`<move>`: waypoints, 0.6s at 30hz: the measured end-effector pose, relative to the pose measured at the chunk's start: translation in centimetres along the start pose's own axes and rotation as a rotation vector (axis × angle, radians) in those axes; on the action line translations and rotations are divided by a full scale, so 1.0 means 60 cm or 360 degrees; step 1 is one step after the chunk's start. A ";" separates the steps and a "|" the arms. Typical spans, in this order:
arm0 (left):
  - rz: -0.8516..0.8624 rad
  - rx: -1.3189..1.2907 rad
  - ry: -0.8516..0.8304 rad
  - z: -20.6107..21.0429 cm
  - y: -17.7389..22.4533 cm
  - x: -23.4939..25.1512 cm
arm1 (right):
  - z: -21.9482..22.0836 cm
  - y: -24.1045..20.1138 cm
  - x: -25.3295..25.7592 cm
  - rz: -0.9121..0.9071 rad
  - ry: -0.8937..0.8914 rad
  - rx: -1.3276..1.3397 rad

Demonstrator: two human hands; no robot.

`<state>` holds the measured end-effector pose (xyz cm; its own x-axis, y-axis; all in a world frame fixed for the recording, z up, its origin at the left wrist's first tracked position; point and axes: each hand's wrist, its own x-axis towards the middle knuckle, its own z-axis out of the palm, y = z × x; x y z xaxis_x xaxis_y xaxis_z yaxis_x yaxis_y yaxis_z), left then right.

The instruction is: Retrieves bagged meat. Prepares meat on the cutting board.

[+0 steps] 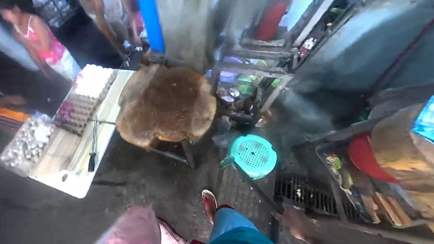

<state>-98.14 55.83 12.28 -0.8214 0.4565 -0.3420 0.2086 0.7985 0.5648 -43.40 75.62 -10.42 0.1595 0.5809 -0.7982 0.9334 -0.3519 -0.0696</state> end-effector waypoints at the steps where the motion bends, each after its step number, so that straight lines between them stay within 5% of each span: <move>1: 0.0113 -0.0280 0.0138 -0.027 0.072 0.022 | -0.019 0.006 0.005 0.0014 0.0004 0.0053; 5: 0.0516 -0.0642 0.0278 -0.072 0.354 0.069 | -0.082 0.010 0.014 -0.0046 0.0053 0.0270; 10: 0.0942 0.0107 0.0204 0.040 0.573 0.142 | -0.119 0.011 -0.016 0.0016 0.0188 0.0559; 14: 0.1018 0.0447 -0.0002 0.211 0.633 0.269 | -0.082 0.006 -0.034 0.0093 0.0274 0.0795; 18: 0.1046 0.0741 -0.0389 0.447 0.576 0.431 | -0.031 -0.023 -0.034 0.0209 0.0270 0.0835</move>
<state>-97.93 105.78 2.82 -0.3297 0.9144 -0.2351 0.8459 0.3966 0.3565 -44.41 76.27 -7.60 0.3532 0.6021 -0.7160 0.6245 -0.7216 -0.2987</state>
